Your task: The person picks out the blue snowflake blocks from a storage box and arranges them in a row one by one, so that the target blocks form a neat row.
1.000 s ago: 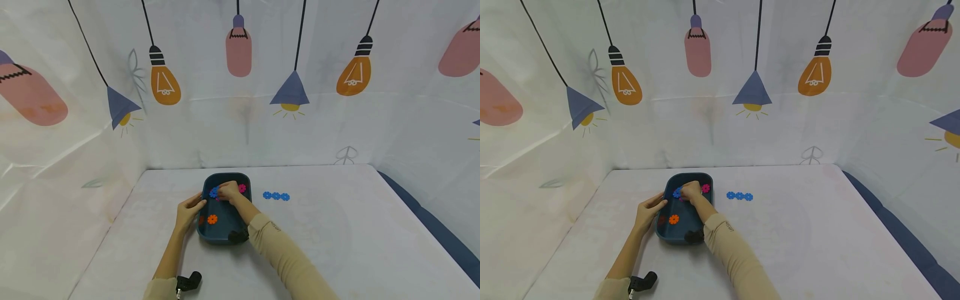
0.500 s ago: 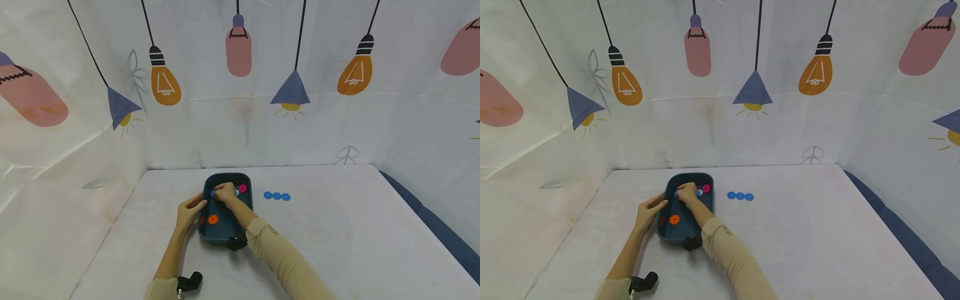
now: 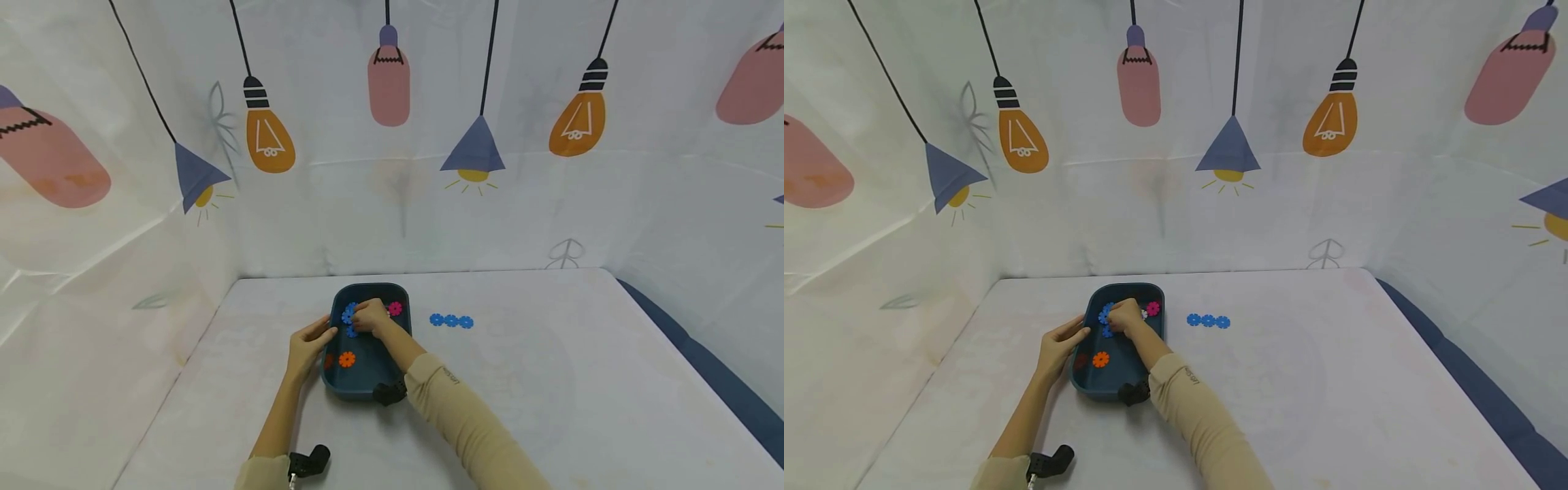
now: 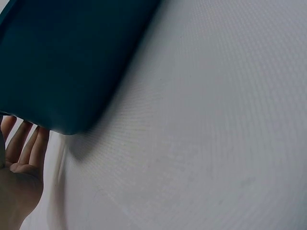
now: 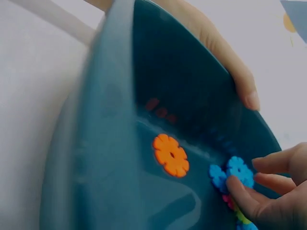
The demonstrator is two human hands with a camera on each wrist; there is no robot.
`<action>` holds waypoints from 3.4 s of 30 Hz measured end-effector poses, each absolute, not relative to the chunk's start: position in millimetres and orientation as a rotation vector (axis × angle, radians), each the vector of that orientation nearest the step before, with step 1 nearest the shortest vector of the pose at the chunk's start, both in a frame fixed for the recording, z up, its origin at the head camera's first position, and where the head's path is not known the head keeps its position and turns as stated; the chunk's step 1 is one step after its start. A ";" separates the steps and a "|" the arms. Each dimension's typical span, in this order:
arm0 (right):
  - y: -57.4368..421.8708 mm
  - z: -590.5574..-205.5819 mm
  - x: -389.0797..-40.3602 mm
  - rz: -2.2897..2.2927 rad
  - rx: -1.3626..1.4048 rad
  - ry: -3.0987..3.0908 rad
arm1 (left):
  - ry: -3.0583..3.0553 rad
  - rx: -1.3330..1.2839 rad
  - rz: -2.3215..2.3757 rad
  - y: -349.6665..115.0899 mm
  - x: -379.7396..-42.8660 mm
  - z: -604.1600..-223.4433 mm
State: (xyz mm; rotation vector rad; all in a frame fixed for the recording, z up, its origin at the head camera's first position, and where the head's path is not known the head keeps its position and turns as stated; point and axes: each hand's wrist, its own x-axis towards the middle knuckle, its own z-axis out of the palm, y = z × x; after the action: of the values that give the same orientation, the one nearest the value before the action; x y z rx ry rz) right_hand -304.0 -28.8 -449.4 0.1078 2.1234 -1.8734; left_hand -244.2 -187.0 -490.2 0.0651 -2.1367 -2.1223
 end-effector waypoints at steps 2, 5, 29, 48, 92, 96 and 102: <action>-30.6 -450.2 -303.1 -1.879 0.102 2.097 | -2.147 0.067 -2.112 -186.7 -244.4 -490.2; -32.9 -453.4 -302.7 -1.915 0.123 2.043 | -2.148 0.072 -2.113 -186.4 -244.1 -489.9; -41.7 -455.7 -297.5 -1.962 0.182 1.916 | -2.172 0.084 -2.094 -187.2 -244.0 -490.3; 2.9 -443.1 -298.7 -2.050 0.103 1.916 | -2.161 0.122 -2.078 -184.8 -242.7 -489.3; 209.9 -427.1 -281.2 -2.084 -0.004 1.988 | -2.203 0.167 -2.059 -184.5 -245.0 -487.9; 222.7 -431.1 -279.5 -2.096 0.017 1.990 | -2.204 0.172 -2.059 -184.3 -244.8 -487.4; 237.0 -436.8 -278.2 -2.105 0.106 2.004 | -2.199 0.145 -2.054 -184.4 -245.4 -487.4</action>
State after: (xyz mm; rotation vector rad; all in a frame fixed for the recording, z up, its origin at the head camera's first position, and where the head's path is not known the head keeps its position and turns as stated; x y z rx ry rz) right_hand -278.2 237.0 -436.8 0.1057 2.0037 -2.1052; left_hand -245.4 -184.4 -487.4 0.1453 -2.1995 -2.0541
